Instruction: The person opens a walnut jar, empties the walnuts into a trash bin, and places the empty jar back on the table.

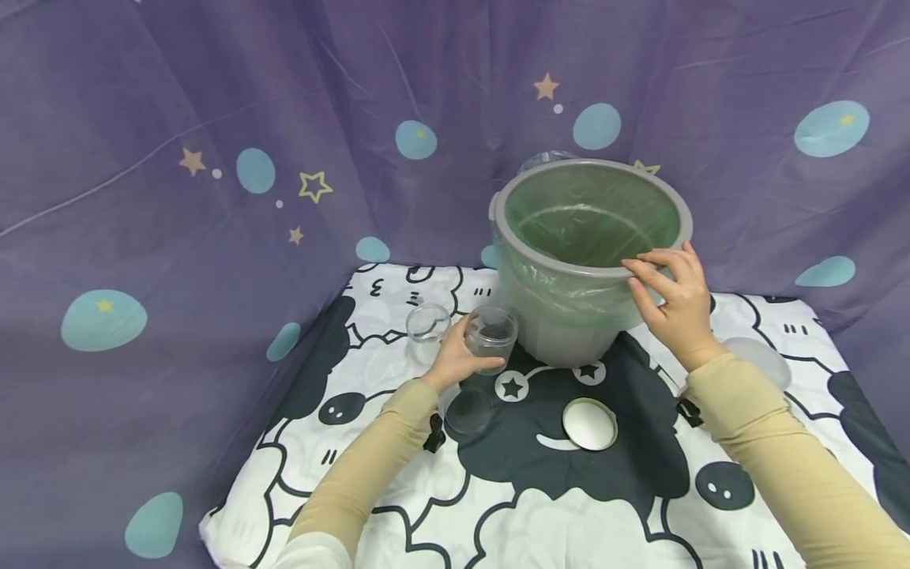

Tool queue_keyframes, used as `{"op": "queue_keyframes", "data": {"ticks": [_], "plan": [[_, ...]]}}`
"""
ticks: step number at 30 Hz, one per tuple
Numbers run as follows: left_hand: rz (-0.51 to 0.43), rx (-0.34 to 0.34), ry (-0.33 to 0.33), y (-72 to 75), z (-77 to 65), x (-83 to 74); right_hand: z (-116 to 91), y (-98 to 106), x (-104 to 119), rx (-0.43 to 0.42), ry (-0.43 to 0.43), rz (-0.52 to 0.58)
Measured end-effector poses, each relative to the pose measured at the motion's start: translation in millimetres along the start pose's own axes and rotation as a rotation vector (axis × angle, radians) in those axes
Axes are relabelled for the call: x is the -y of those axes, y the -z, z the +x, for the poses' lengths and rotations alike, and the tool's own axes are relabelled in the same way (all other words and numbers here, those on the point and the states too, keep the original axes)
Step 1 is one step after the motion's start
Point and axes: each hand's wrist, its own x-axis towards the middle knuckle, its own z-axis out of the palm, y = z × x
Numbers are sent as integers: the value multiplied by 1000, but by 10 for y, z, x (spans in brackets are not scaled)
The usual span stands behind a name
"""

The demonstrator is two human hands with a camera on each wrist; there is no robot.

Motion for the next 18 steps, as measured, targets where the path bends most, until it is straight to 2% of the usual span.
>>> {"op": "queue_keyframes", "data": {"ticks": [4,10,13,18], "plan": [[49,-1,-4,-25,25,29,1,0,1,3,-2,1],[40,7,36,-83,67,87,4,2,2,20,-4,-4],[32,30,62,-120,81,100,1,3,5,25,-6,-9],[62,67,63,-160,84,111,-2,3,5,20,-6,-7]]}}
